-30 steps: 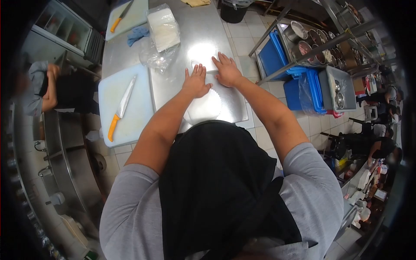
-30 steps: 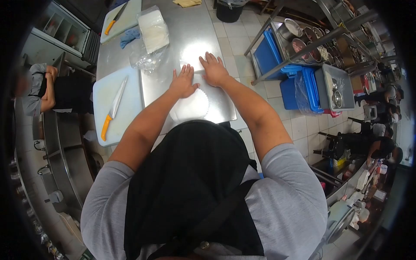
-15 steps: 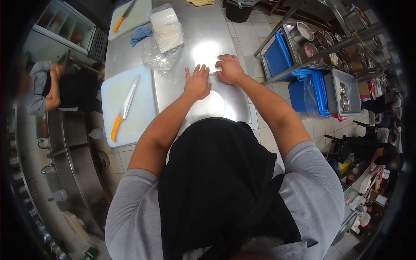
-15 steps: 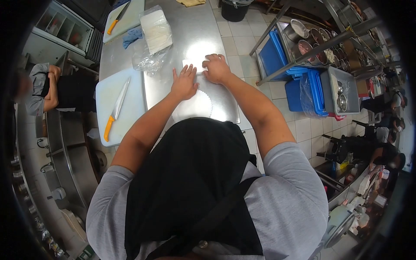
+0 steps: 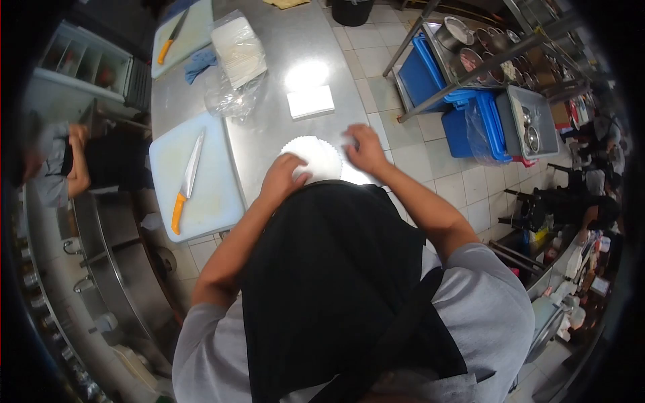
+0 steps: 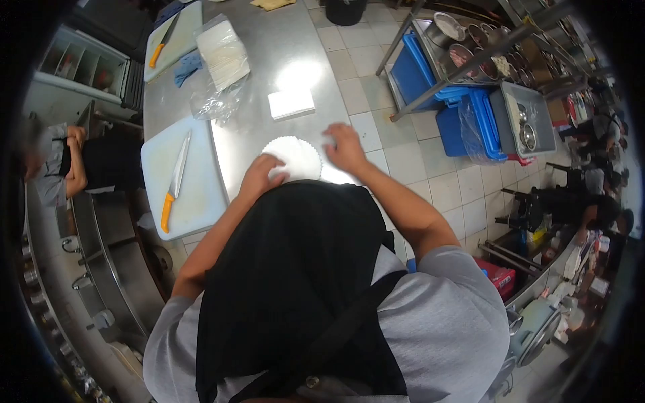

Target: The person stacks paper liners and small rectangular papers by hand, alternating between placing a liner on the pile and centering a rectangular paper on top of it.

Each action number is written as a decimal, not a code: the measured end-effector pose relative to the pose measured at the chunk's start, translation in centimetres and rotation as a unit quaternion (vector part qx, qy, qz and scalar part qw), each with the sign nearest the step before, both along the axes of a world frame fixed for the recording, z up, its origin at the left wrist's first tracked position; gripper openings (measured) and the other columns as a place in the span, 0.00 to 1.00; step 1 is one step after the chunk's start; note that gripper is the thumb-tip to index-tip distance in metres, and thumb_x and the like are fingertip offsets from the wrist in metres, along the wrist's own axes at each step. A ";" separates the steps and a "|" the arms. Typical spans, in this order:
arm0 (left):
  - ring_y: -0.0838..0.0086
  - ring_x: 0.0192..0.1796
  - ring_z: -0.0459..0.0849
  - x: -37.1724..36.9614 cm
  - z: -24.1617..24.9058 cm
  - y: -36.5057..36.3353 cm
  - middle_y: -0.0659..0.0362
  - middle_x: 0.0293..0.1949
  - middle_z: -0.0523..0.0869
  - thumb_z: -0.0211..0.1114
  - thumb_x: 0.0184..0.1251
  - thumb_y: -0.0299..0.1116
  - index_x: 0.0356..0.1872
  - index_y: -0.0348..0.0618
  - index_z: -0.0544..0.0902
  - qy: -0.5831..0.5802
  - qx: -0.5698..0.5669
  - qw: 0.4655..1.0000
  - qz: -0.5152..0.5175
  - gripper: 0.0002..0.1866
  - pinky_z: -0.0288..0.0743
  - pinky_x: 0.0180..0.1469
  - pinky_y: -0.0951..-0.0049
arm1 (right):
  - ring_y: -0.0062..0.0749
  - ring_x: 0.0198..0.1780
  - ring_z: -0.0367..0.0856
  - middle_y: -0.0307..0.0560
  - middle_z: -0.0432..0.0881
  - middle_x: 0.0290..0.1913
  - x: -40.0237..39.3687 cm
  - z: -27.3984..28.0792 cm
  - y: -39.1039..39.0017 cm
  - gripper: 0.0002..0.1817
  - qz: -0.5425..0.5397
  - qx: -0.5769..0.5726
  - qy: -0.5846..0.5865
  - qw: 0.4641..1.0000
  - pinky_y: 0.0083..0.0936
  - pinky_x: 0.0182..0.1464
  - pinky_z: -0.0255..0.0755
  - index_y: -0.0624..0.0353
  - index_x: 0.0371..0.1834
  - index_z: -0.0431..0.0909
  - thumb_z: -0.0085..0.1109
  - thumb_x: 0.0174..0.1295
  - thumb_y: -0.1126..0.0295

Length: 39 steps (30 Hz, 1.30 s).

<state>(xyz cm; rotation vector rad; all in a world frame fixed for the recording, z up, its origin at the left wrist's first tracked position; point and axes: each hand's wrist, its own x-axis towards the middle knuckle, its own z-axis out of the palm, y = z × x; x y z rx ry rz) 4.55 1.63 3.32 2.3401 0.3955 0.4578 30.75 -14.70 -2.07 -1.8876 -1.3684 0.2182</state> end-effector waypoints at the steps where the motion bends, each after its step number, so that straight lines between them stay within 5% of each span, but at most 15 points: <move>1: 0.50 0.56 0.84 -1.0 -1.4 -0.2 0.49 0.50 0.85 0.79 0.59 0.35 0.48 0.42 0.86 -0.009 -0.004 1.000 -0.017 0.18 0.78 0.59 0.54 | 0.56 0.64 0.77 0.52 0.82 0.59 -2.0 0.8 -1.3 0.19 -0.030 -0.016 -0.009 0.999 0.47 0.68 0.69 0.52 0.53 0.84 0.71 0.56 0.71; 3: 0.50 0.56 0.84 -1.7 -2.0 -0.8 0.50 0.50 0.85 0.81 0.57 0.35 0.48 0.43 0.86 -0.021 -0.008 0.999 -0.045 0.19 0.78 0.58 0.52 | 0.51 0.61 0.80 0.51 0.83 0.55 -4.2 1.4 -1.3 0.17 -0.024 0.016 0.027 0.999 0.43 0.65 0.73 0.52 0.51 0.85 0.72 0.58 0.71; 5: 0.51 0.56 0.83 -1.5 -1.8 -1.6 0.51 0.50 0.85 0.81 0.56 0.34 0.49 0.43 0.86 0.022 0.050 0.998 0.000 0.20 0.78 0.58 0.52 | 0.42 0.55 0.84 0.48 0.85 0.52 -6.4 6.2 0.7 0.13 0.083 0.005 0.289 0.954 0.36 0.60 0.77 0.54 0.49 0.87 0.72 0.61 0.71; 6: 0.51 0.56 0.83 -1.3 -1.7 -2.4 0.51 0.51 0.85 0.82 0.55 0.35 0.50 0.44 0.87 -0.013 0.061 0.997 0.036 0.21 0.78 0.59 0.53 | 0.31 0.52 0.86 0.44 0.85 0.50 -8.2 12.3 1.5 0.09 0.166 -0.039 0.456 0.873 0.30 0.56 0.79 0.56 0.47 0.88 0.72 0.64 0.71; 8: 0.50 0.56 0.83 -2.1 -5.5 -3.0 0.51 0.51 0.85 0.82 0.55 0.36 0.49 0.45 0.87 0.000 0.049 0.997 0.068 0.21 0.77 0.59 0.51 | 0.32 0.59 0.82 0.46 0.87 0.52 -11.6 21.7 2.9 0.04 0.443 -0.009 0.452 0.775 0.30 0.59 0.77 0.60 0.45 0.87 0.67 0.72 0.73; 9: 0.49 0.56 0.83 -1.9 -7.3 -2.7 0.50 0.51 0.85 0.83 0.54 0.37 0.48 0.46 0.87 0.024 0.036 0.992 0.116 0.21 0.77 0.60 0.50 | 0.34 0.62 0.80 0.47 0.86 0.52 -14.2 27.8 2.4 0.08 0.541 0.065 0.518 0.660 0.33 0.62 0.74 0.62 0.44 0.87 0.69 0.73 0.67; 10: 0.48 0.56 0.83 -1.3 -4.6 -1.9 0.50 0.49 0.86 0.82 0.54 0.37 0.46 0.46 0.87 0.007 0.070 0.996 0.046 0.19 0.76 0.60 0.50 | 0.27 0.57 0.84 0.46 0.86 0.55 -17.3 32.2 2.4 0.14 0.614 0.150 0.554 0.542 0.29 0.61 0.77 0.63 0.51 0.84 0.71 0.72 0.65; 11: 0.48 0.55 0.83 -1.1 -4.2 -2.1 0.50 0.48 0.86 0.83 0.52 0.38 0.44 0.46 0.87 0.004 0.078 0.995 0.054 0.19 0.76 0.60 0.49 | 0.30 0.58 0.84 0.48 0.85 0.56 -19.8 35.7 1.6 0.13 0.648 0.096 0.619 0.433 0.30 0.61 0.77 0.66 0.51 0.83 0.70 0.72 0.67; 12: 0.46 0.54 0.83 -1.0 -3.3 -2.2 0.50 0.48 0.86 0.83 0.51 0.38 0.43 0.46 0.87 0.012 0.082 0.995 0.055 0.20 0.76 0.59 0.49 | 0.30 0.58 0.84 0.48 0.85 0.56 -18.6 35.8 1.0 0.13 0.636 0.100 0.609 0.463 0.30 0.61 0.77 0.66 0.51 0.83 0.70 0.72 0.67; 13: 0.46 0.54 0.83 -0.8 -4.6 -1.8 0.49 0.48 0.86 0.82 0.51 0.37 0.44 0.45 0.87 -0.031 0.068 0.996 0.045 0.19 0.75 0.59 0.48 | 0.30 0.58 0.84 0.48 0.85 0.56 -28.2 33.7 1.0 0.13 0.614 0.111 0.588 0.515 0.30 0.61 0.77 0.66 0.51 0.83 0.70 0.72 0.67; 18: 0.48 0.58 0.81 -2.0 -7.0 -1.0 0.50 0.52 0.84 0.79 0.56 0.40 0.50 0.45 0.86 0.015 0.061 0.997 0.045 0.22 0.74 0.62 0.49 | 0.31 0.58 0.83 0.48 0.85 0.56 -30.8 31.5 4.2 0.14 0.576 0.132 0.565 0.576 0.31 0.61 0.76 0.65 0.52 0.83 0.70 0.72 0.67; 20: 0.48 0.62 0.81 -2.1 -7.3 -1.4 0.52 0.53 0.84 0.73 0.63 0.43 0.53 0.44 0.86 0.011 0.044 0.997 0.061 0.21 0.74 0.64 0.49 | 0.31 0.58 0.83 0.48 0.85 0.56 -31.0 31.3 4.2 0.14 0.566 0.137 0.562 0.587 0.31 0.61 0.76 0.65 0.53 0.83 0.70 0.72 0.67; 39: 0.48 0.65 0.80 4.8 -7.1 0.1 0.52 0.56 0.85 0.73 0.63 0.43 0.56 0.45 0.86 -0.103 0.232 0.939 -0.233 0.22 0.74 0.66 0.50 | 0.34 0.58 0.82 0.47 0.84 0.56 -29.0 30.8 5.9 0.18 0.536 0.182 0.535 0.627 0.33 0.63 0.75 0.64 0.56 0.81 0.72 0.70 0.66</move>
